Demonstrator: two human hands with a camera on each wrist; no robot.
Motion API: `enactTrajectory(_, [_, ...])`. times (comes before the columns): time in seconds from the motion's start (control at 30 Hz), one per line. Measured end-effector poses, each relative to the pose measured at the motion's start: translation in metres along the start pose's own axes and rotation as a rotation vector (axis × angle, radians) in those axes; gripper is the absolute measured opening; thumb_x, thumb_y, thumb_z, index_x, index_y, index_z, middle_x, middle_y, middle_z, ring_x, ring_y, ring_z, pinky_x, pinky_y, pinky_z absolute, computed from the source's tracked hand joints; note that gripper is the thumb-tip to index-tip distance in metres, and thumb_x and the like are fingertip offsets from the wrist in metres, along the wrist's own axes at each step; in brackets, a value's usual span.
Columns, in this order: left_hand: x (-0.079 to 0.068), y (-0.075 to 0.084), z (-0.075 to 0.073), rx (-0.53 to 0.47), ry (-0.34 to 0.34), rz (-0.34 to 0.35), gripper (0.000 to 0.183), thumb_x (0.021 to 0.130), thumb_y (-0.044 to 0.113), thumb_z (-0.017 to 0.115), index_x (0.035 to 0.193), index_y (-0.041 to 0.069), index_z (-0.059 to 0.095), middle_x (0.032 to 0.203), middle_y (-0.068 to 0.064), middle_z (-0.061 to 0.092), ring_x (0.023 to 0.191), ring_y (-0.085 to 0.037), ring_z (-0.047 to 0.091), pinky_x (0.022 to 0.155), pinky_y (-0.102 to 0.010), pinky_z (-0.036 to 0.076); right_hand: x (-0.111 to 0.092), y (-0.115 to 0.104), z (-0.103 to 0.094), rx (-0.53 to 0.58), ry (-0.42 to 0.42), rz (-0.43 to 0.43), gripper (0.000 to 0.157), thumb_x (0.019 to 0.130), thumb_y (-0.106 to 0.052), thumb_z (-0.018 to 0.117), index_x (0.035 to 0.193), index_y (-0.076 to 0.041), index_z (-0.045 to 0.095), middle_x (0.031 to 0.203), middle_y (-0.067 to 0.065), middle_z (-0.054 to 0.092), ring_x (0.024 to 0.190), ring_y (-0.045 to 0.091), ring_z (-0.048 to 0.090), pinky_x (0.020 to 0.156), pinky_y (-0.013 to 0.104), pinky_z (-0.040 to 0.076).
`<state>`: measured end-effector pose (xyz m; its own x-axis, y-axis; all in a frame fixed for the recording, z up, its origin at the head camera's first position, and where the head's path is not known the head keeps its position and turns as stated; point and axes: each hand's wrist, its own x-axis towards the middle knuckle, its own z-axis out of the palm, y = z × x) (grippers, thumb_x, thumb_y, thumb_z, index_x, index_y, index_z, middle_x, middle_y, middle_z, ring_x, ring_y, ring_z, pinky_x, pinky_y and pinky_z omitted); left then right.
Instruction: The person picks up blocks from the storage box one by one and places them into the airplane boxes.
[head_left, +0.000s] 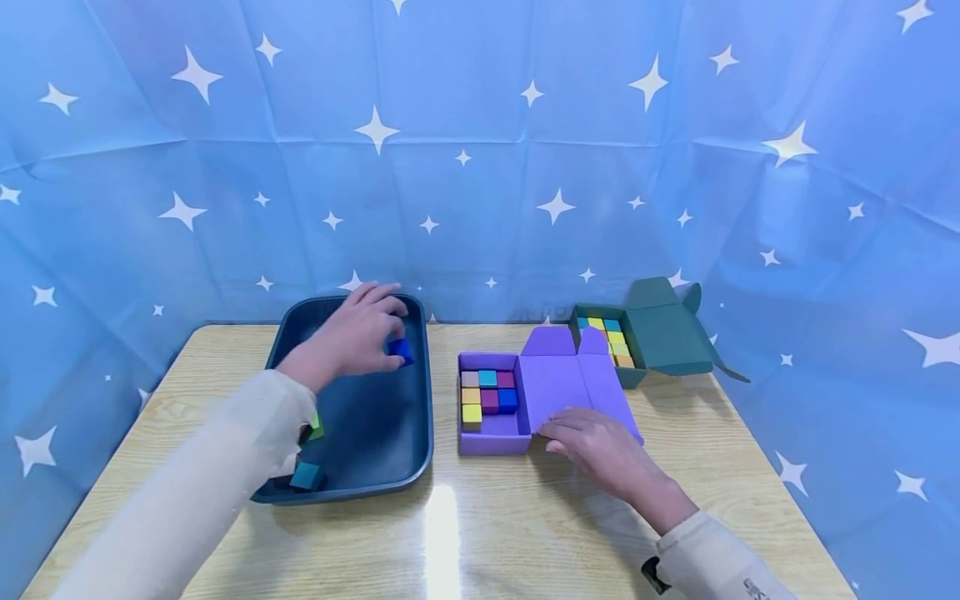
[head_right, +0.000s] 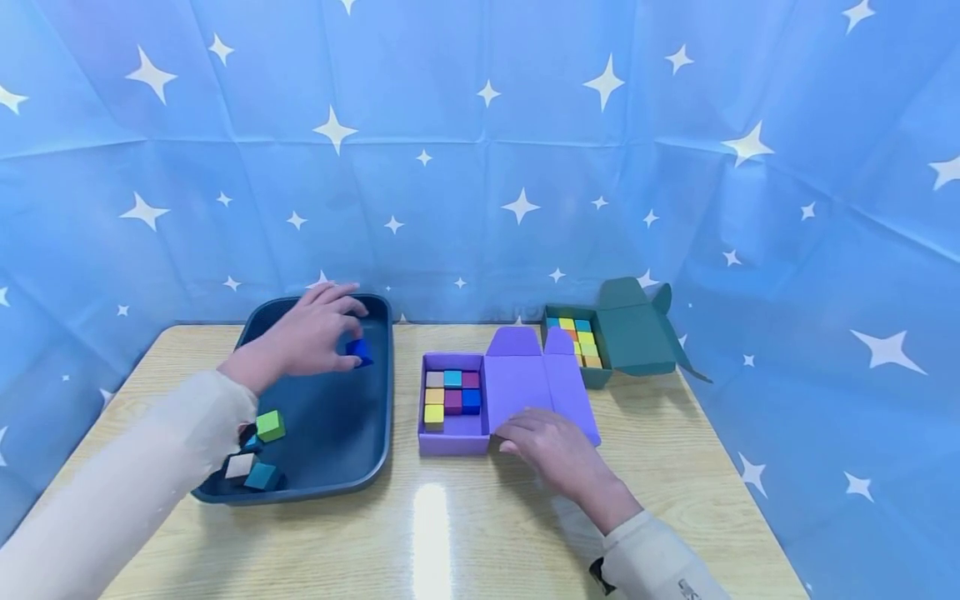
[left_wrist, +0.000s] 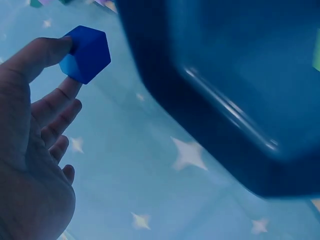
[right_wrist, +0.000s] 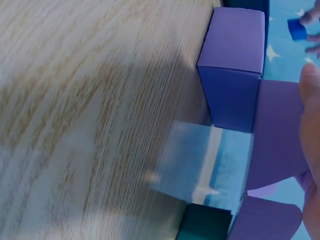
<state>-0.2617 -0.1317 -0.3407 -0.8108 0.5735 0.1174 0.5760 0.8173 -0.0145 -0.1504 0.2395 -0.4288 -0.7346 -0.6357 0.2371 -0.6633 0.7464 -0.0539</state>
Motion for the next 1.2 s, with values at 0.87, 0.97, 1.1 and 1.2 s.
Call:
enactTrajectory(0.87, [0.057,0.112,0.056,-0.007,-0.229,0.227,0.03,0.083,0.049,0.071,0.093,0.022,0.075,0.138,0.004,0.057,0.15,-0.022,0.023,0.126,-0.044,0.011,-0.001,0.001,0.004,-0.015,0.045,-0.011,0.024,0.094,-0.029,0.063,0.116,-0.022,0.071,0.114,-0.007,0.073,0.112,0.014,0.067,0.102,0.037,0.052])
enactTrajectory(0.97, [0.059,0.115,0.062,0.016,-0.25,0.222,0.029,0.083,0.05,0.071,0.09,0.022,0.075,0.138,0.004,0.057,0.15,-0.022,0.024,0.126,-0.045,0.011,-0.001,0.0,0.003,-0.013,0.038,-0.008,0.025,0.094,-0.028,0.063,0.116,-0.021,0.071,0.115,-0.007,0.073,0.112,0.014,0.067,0.102,0.037,0.052])
enactTrajectory(1.1, [0.061,0.116,0.07,0.05,-0.247,0.222,0.029,0.082,0.05,0.071,0.084,0.021,0.073,0.137,0.004,0.057,0.149,-0.022,0.025,0.126,-0.046,0.014,-0.001,0.0,0.003,-0.006,0.035,-0.005,0.025,0.094,-0.028,0.063,0.116,-0.021,0.071,0.115,-0.006,0.073,0.112,0.014,0.067,0.102,0.037,0.052])
enactTrajectory(1.2, [0.063,0.117,0.074,0.068,-0.244,0.228,0.029,0.082,0.051,0.071,0.08,0.022,0.071,0.137,0.004,0.057,0.149,-0.022,0.025,0.126,-0.046,0.015,-0.001,0.0,0.002,-0.009,0.038,-0.006,0.025,0.094,-0.029,0.062,0.116,-0.022,0.071,0.114,-0.007,0.073,0.112,0.014,0.067,0.102,0.037,0.052])
